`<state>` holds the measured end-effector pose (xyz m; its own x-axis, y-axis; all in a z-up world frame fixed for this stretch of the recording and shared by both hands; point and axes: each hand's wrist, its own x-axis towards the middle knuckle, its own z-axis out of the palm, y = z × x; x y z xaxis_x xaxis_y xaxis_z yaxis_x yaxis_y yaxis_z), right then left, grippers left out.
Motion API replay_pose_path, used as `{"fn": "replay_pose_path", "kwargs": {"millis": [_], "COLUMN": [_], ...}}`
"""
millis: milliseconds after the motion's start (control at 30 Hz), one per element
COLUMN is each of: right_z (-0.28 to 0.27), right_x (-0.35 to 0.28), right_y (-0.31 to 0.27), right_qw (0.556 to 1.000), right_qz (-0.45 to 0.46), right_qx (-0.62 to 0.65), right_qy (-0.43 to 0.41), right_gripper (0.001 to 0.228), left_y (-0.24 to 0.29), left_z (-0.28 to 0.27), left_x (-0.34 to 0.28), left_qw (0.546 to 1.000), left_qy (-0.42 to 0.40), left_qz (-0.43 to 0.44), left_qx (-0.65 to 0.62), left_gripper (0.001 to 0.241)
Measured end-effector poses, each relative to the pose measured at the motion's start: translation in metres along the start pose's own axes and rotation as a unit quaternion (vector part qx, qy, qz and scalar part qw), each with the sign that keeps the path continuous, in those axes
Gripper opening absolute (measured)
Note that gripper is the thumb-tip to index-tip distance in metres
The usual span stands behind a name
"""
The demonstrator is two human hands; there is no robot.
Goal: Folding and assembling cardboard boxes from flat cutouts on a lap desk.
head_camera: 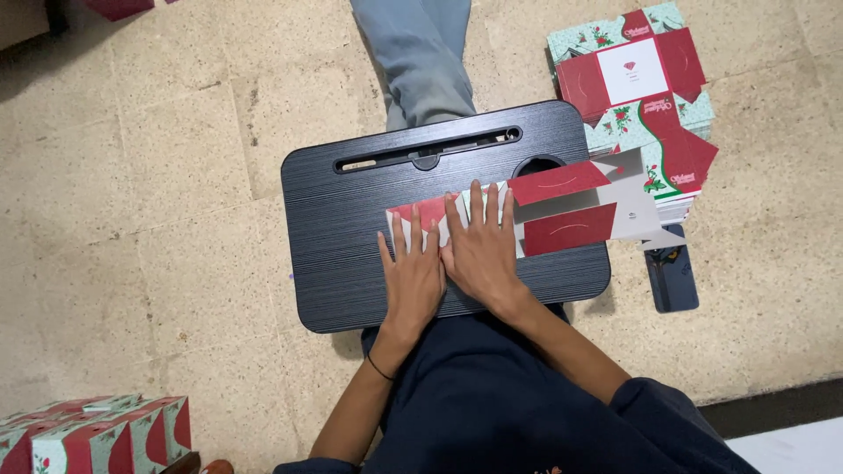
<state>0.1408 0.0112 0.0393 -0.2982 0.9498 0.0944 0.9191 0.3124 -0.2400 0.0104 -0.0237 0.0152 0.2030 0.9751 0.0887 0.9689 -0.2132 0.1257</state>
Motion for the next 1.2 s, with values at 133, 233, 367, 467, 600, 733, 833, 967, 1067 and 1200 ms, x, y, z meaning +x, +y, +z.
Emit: {"fn": "replay_pose_path", "kwargs": {"millis": [133,233,367,467,600,733,833,967,1067,1200], "right_z": [0.012,0.012,-0.017,-0.050,-0.076,-0.082,-0.081,-0.085,-0.082,-0.076], "right_x": [0.003,0.003,-0.002,-0.018,-0.040,-0.050,-0.053,-0.051,-0.047,-0.044], "right_y": [0.007,0.008,0.012,0.017,0.037,0.063,0.078,0.076,0.071,0.063], "right_qw": [1.000,0.999,0.990,0.952,0.910,0.907,0.899,0.907,0.905,0.905], "right_qz": [-0.009,-0.011,-0.061,-0.109,-0.115,-0.090,-0.067,-0.044,-0.045,-0.047], "right_qx": [-0.022,-0.011,0.124,0.275,0.363,0.331,0.322,0.290,0.301,0.315], "right_qy": [0.020,0.031,0.041,0.080,0.162,0.245,0.291,0.301,0.296,0.281], "right_gripper": [0.058,0.063,0.058,0.054,0.044,0.027,0.022,0.015,0.014,0.013], "left_y": [0.000,-0.005,-0.020,-0.027,-0.037,-0.049,-0.081,-0.139,-0.164,-0.173], "left_z": [-0.001,-0.009,-0.038,-0.043,-0.015,-0.024,-0.031,-0.029,-0.032,-0.037], "left_x": [-0.001,-0.001,-0.005,-0.017,-0.031,-0.029,-0.033,-0.050,-0.059,-0.063], "left_qw": [1.000,1.000,0.992,0.990,0.983,0.976,0.977,0.979,0.976,0.975], "left_qy": [-0.005,-0.013,-0.024,0.009,0.055,0.097,0.143,0.176,0.173,0.175], "left_qz": [-0.001,0.006,0.042,0.046,0.049,0.039,0.009,-0.054,-0.096,-0.106], "left_qx": [0.001,-0.003,-0.117,-0.134,-0.169,-0.189,-0.158,-0.091,-0.086,-0.086], "left_gripper": [0.046,0.049,0.054,0.071,0.062,0.016,0.010,0.014,0.014,0.022]}}
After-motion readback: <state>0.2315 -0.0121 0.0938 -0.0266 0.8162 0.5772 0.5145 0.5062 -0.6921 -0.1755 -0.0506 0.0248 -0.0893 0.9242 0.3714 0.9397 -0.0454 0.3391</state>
